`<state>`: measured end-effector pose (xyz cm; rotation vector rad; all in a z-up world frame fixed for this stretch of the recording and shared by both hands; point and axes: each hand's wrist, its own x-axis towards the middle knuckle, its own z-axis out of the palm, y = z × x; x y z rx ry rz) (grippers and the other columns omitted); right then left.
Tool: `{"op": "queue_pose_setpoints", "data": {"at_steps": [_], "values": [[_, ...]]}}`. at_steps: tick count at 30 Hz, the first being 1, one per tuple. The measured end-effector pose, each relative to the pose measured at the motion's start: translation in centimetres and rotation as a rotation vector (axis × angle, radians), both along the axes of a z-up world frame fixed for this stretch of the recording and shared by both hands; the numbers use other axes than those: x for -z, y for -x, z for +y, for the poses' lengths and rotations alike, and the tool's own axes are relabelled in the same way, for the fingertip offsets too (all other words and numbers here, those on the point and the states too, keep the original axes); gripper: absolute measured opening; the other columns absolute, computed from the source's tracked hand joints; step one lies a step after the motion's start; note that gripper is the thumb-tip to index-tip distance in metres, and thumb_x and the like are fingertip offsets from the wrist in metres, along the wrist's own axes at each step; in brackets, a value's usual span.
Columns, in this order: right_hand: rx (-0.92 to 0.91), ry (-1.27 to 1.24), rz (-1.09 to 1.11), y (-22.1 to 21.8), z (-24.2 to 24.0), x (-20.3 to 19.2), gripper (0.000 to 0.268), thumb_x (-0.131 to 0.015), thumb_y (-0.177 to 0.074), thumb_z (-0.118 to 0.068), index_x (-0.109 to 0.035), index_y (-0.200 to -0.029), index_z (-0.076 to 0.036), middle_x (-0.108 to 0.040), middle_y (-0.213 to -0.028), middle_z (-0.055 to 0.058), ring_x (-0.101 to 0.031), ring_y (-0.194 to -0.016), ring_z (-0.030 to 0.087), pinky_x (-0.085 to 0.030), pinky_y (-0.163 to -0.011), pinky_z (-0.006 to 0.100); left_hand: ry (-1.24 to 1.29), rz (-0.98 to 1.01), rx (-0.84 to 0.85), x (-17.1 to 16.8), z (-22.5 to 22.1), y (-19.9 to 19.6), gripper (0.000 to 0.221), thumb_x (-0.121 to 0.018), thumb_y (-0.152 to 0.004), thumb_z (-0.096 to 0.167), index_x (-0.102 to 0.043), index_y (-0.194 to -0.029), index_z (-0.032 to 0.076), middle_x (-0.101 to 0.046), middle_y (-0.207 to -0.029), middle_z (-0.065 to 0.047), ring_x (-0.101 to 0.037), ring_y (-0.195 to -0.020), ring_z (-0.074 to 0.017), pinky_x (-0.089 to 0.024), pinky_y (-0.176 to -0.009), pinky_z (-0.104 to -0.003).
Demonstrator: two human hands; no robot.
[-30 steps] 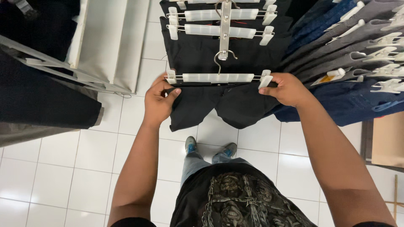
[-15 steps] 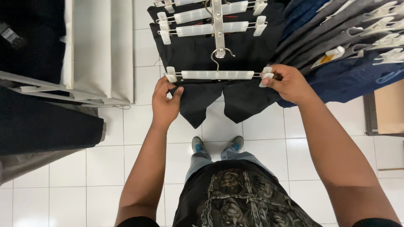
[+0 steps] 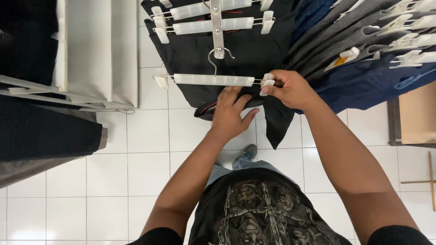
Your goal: The person hangs pairs of pants on a multi-tiered hanger by sliding the pant legs through the clips.
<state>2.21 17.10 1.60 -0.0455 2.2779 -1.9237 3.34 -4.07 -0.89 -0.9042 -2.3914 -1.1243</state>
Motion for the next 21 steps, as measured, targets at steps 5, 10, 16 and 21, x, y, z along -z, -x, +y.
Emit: {"op": "queue_pose_setpoints", "data": {"at_steps": [5,10,16,21], "values": [[-0.034,-0.02,0.061,0.4,0.8,-0.9,0.019,-0.073,-0.085,-0.015,-0.063,-0.098,-0.005,-0.064,-0.078,0.003,-0.059,-0.075,0.008,-0.052,-0.072,0.028,-0.195,-0.169,-0.089,2.5,4.1,1.0,0.023,-0.065,-0.088,0.027,-0.061,-0.107,0.015,-0.063,-0.096,-0.003,-0.062,-0.094,-0.0239,-0.045,-0.086,-0.037],[-0.08,-0.075,0.187,0.6,1.2,-1.2,0.021,-0.071,-0.087,-0.017,-0.061,-0.101,-0.005,-0.062,-0.076,0.006,-0.061,-0.072,0.012,-0.053,-0.066,0.03,-0.184,-0.213,-0.095,3.2,4.5,1.6,0.013,-0.059,-0.092,0.025,-0.066,-0.1,0.017,-0.067,-0.093,0.002,-0.063,-0.097,-0.0195,-0.043,-0.085,-0.033],[-0.06,-0.234,0.371,1.0,1.1,-3.4,0.016,-0.066,-0.093,-0.018,-0.064,-0.099,-0.004,-0.062,-0.073,0.008,-0.06,-0.064,0.018,-0.049,-0.054,0.031,-0.193,-0.206,0.019,-0.6,3.5,1.3,0.014,-0.058,-0.092,0.019,-0.066,-0.09,0.007,-0.062,-0.072,-0.012,-0.063,-0.075,-0.0342,-0.048,-0.071,-0.041],[-0.139,-0.297,0.393,1.8,1.5,-5.5,0.015,-0.069,-0.092,-0.015,-0.066,-0.1,-0.002,-0.058,-0.077,0.011,-0.057,-0.072,0.021,-0.047,-0.065,0.034,-0.087,-0.077,-0.054,-3.0,2.6,1.6,0.011,-0.063,-0.088,0.02,-0.068,-0.085,0.01,-0.059,-0.061,-0.01,-0.063,-0.062,-0.0296,-0.049,-0.056,-0.033]]}}
